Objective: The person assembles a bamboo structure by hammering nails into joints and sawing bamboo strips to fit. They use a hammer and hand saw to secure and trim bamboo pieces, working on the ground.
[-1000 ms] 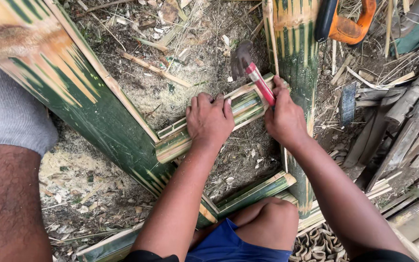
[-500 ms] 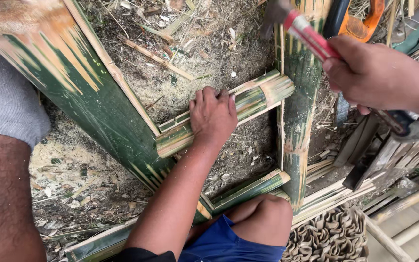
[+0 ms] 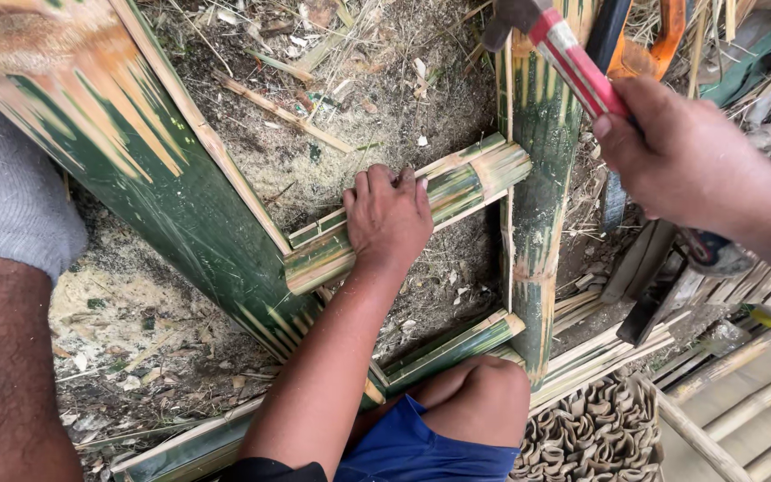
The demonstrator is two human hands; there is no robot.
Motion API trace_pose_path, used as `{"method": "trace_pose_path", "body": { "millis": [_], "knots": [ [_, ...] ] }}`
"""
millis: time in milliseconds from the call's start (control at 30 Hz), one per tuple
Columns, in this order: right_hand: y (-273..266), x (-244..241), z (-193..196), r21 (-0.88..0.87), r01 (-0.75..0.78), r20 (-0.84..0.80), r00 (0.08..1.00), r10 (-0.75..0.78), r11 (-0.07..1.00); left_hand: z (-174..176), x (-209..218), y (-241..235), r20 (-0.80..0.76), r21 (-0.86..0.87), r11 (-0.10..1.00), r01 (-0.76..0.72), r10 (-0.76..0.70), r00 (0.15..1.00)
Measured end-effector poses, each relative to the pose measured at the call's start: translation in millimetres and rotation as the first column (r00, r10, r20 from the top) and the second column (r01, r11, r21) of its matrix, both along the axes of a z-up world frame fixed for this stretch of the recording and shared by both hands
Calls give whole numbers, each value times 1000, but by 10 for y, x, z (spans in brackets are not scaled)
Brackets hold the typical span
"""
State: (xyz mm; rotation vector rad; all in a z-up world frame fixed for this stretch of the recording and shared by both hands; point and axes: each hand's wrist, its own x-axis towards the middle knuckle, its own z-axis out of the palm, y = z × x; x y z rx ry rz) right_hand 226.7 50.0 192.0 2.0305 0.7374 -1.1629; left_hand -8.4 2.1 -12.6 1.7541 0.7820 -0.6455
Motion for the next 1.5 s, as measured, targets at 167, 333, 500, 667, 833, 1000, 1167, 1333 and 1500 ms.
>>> {"method": "trace_pose_path", "body": {
  "millis": [167, 333, 500, 667, 833, 1000, 1167, 1333, 1500],
  "knots": [
    [-91, -68, -17, 39, 242, -10, 970, -242, 970, -17, 7, -13, -6, 38, 999, -2, 3, 1000],
    [-303, -52, -28, 27, 259, -1, 966, -259, 965, -3, 12, 19, -16, 11, 1000, 19, -18, 1000],
    [-318, -70, -131, 5, 94, -40, 995, -93, 996, -1, 33, 50, -25, 2, 1000, 24, -24, 999],
    [66, -181, -177, -381, 117, -1, 992, -128, 917, 14, 32, 54, -12, 9, 1000, 26, -26, 1000],
    [257, -234, 61, 229, 141, 31, 988, -152, 963, -6, 22, 41, 8, 44, 999, 14, -15, 1000],
    [331, -261, -67, -175, 30, -18, 999, -34, 984, 42, 26, 31, 11, 69, 997, -17, 17, 1000],
    [358, -211, 45, 177, 252, -69, 968, -243, 951, 26, 45, 77, -16, 19, 998, 57, -57, 998],
    [135, -165, -164, -198, -246, -323, 930, 174, 949, 30, 13, 52, -30, 4, 998, 62, -62, 998],
    [35, -84, -130, 131, 177, -90, 982, -166, 975, 20, 42, 50, -17, 22, 998, 66, -65, 998]
  ]
}}
